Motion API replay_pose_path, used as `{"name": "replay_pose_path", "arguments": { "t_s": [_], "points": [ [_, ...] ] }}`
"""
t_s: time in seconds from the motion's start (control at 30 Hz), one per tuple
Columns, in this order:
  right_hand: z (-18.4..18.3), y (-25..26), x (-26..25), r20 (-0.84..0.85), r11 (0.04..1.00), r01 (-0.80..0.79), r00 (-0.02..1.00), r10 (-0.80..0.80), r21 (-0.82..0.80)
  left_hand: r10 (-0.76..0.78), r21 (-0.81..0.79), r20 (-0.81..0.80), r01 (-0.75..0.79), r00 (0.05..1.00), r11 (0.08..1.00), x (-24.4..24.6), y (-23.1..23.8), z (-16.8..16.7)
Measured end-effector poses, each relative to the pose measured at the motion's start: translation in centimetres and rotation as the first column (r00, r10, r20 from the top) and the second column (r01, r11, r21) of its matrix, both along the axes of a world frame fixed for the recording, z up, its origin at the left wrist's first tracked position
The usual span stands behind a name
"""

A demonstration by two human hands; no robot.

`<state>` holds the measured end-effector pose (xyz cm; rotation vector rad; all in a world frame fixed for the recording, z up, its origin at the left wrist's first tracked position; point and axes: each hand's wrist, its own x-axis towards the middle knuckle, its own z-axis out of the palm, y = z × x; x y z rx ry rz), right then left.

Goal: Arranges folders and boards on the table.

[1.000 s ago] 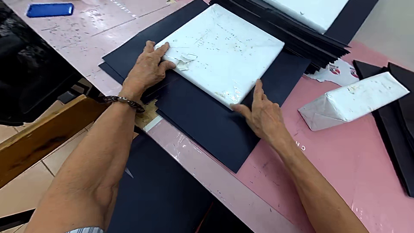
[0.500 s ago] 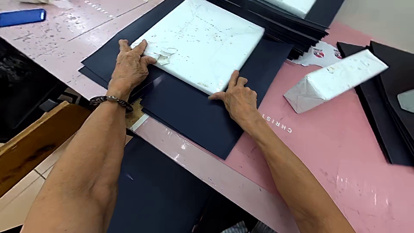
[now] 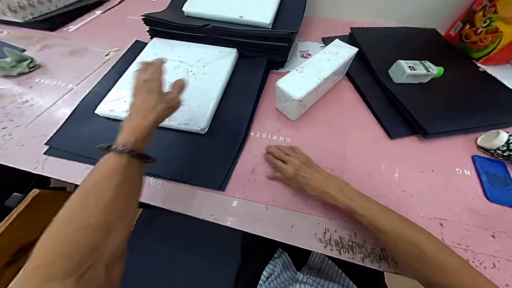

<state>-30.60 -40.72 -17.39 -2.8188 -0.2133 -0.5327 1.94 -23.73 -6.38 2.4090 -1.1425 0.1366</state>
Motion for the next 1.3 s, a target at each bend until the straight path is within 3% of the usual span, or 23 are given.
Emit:
{"name": "replay_pose_path", "arguments": {
  "t_s": [0.13,0.23,0.4,0.6,0.73,0.87,0.93,1.07,1.13,1.2,1.23,1.3],
  "points": [
    [-1.0,-2.8,-6.1,0.058,0.985,0.148,0.986,-0.154,0.092,-0.269,-0.006,-0.035,0.269,0.962,0.963,-9.0,-12.9,0.6],
    [-1.2,-3.0,-7.2,0.127,0.973,0.208,0.967,-0.22,0.097,-0.306,0.073,-0.098,0.313,0.947,0.947,-14.1,-20.8,-0.6],
    [-1.0,-3.5,-6.8,0.158,0.979,0.19,0.967,-0.2,0.075,-0.241,0.172,-0.182,0.272,0.953,0.947,-16.0,-24.9,0.7],
    [-1.3,-3.5,-7.0,0.176,0.98,0.188,0.964,-0.197,0.068,-0.345,-0.033,-0.283,0.351,0.895,0.936,-15.4,-23.1,3.0],
    [-1.3,-3.0,-7.0,0.178,0.977,0.192,0.962,-0.206,0.091,-0.428,-0.222,-0.366,0.369,0.827,0.903,-13.3,-17.8,6.8],
    [-0.7,-3.7,-7.6,0.133,0.97,0.171,0.972,-0.196,0.175,-0.193,-0.212,-0.381,0.117,0.904,0.97,-11.6,-11.0,10.6],
    [0.6,-5.4,-8.8,0.114,0.952,0.269,0.951,-0.286,0.148,-0.004,-0.171,-0.33,-0.055,0.944,0.984,-9.4,-8.3,10.3],
    [6.2,-10.5,-14.1,-0.044,0.838,0.543,0.84,-0.541,0.048,0.128,-0.065,-0.205,-0.144,0.97,0.987,-2.1,-4.2,5.1],
    [7.2,-14.2,-17.0,-0.063,0.756,0.655,0.754,-0.654,-0.005,0.131,0.064,-0.096,-0.125,0.987,0.99,2.2,-2.3,1.6],
    [6.9,-17.7,-19.5,-0.073,0.656,0.755,0.654,-0.753,0.003,0.052,0.18,0.06,-0.062,0.997,0.982,5.5,-2.3,0.7],
    [6.4,-19.0,-20.6,-0.069,0.602,0.799,0.601,-0.796,0.02,-0.015,0.201,0.13,-0.011,0.991,0.98,4.8,-3.5,1.1],
    [5.7,-21.0,-22.1,-0.034,0.507,0.858,0.511,-0.859,0.079,-0.116,0.156,0.143,0.093,0.983,0.983,-2.3,-8.4,3.8]
  ]
}}
